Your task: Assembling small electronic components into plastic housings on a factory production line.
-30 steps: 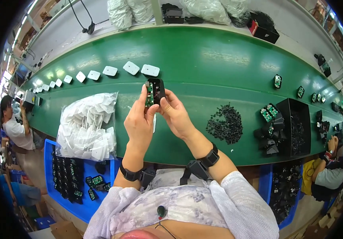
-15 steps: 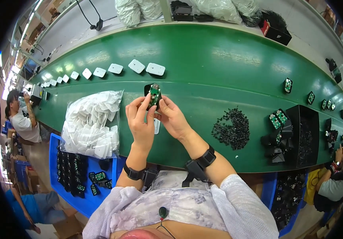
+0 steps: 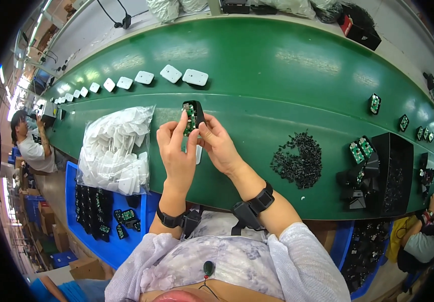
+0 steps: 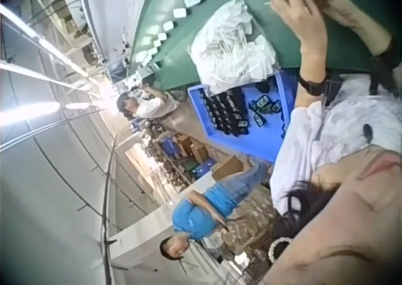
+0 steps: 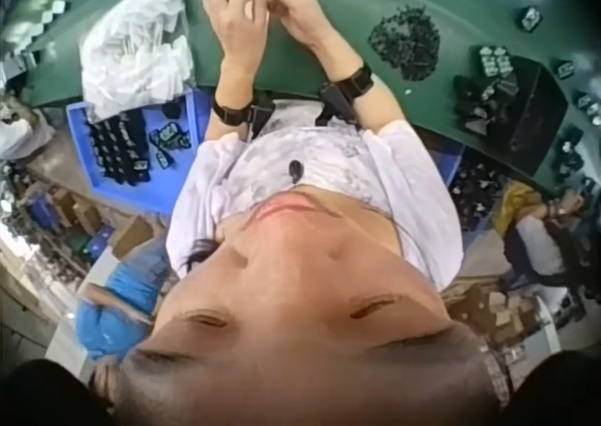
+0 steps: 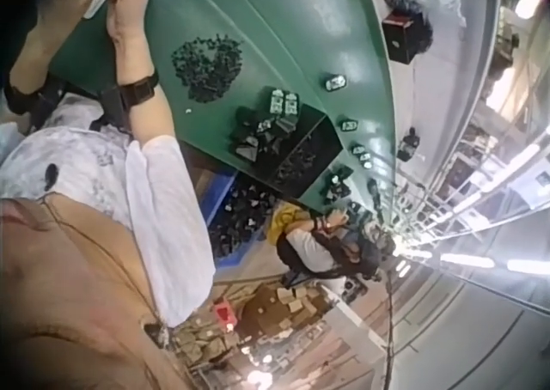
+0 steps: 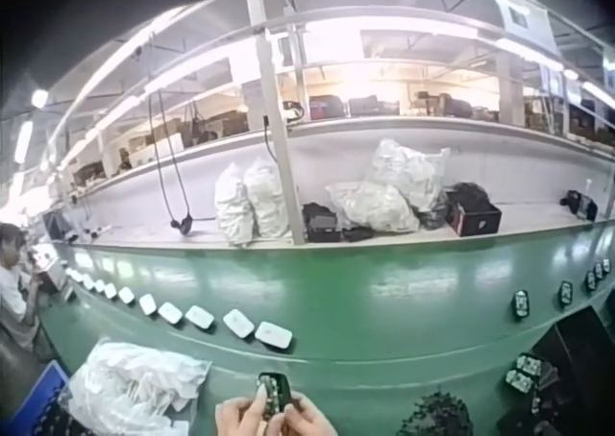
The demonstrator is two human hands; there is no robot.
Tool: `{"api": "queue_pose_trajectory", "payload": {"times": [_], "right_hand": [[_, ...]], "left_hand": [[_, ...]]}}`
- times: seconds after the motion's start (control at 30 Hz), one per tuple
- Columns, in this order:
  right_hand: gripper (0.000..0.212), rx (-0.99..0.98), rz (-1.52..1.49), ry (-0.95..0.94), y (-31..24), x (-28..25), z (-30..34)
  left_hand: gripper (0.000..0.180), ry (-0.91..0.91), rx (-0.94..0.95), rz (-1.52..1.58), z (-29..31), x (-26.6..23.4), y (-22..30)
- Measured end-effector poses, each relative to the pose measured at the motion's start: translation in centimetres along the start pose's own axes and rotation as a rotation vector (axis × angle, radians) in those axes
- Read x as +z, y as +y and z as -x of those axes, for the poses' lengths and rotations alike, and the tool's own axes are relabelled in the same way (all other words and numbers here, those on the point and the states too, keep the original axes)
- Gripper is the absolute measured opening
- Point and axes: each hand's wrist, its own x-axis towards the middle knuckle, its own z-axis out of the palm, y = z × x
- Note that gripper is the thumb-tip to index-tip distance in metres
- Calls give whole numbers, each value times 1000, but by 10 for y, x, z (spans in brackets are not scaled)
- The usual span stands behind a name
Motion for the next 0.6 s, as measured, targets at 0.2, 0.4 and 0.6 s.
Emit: {"api": "queue_pose_trajectory", "payload": {"times": [0.2, 0.4, 0.6], "right_hand": [[37, 37, -53, -52, -1, 4, 1], [36, 9, -62, -137, -1, -7, 1], [39, 7, 3, -103, -3, 1, 2]], "left_hand": [[39, 5, -56, 49, 0, -1, 0], [31, -104, -238, 520, 1, -2, -9], [27, -74, -584, 1049, 1, 3, -4]]}}
